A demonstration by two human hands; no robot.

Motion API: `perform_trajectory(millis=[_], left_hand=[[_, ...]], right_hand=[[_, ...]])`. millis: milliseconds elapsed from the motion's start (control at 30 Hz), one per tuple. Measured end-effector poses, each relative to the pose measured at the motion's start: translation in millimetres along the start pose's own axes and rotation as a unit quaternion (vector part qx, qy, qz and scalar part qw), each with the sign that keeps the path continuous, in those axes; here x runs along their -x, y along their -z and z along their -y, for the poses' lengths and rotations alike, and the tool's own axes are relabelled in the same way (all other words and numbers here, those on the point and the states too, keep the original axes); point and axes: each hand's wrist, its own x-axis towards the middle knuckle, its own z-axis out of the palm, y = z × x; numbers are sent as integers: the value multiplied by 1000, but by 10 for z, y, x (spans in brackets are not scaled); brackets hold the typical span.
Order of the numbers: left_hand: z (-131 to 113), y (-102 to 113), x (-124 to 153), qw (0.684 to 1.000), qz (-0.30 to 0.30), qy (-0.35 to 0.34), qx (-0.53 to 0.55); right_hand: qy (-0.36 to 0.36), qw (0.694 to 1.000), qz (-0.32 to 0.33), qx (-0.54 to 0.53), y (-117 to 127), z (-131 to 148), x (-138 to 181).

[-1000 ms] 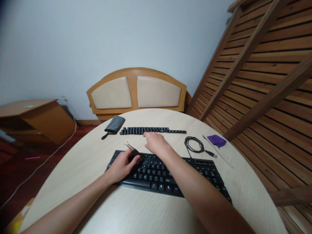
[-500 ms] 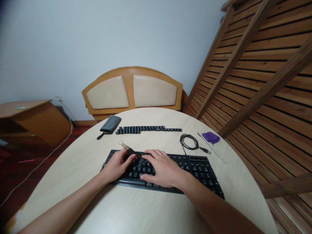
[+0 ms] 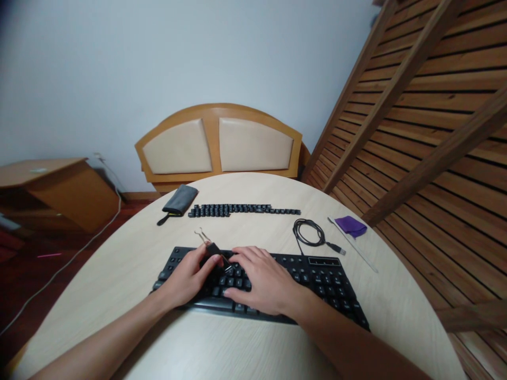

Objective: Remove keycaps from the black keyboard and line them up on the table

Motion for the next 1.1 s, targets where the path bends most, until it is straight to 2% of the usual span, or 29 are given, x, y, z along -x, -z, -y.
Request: perform_trajectory(millis=[500, 1100], left_hand=[[-11, 20, -9, 998, 14, -34, 60], [17, 18, -26, 997, 27, -39, 54]], right_hand=[[0, 1000, -9, -5, -3, -25, -5], [7, 1000, -11, -7, -16, -41, -9]])
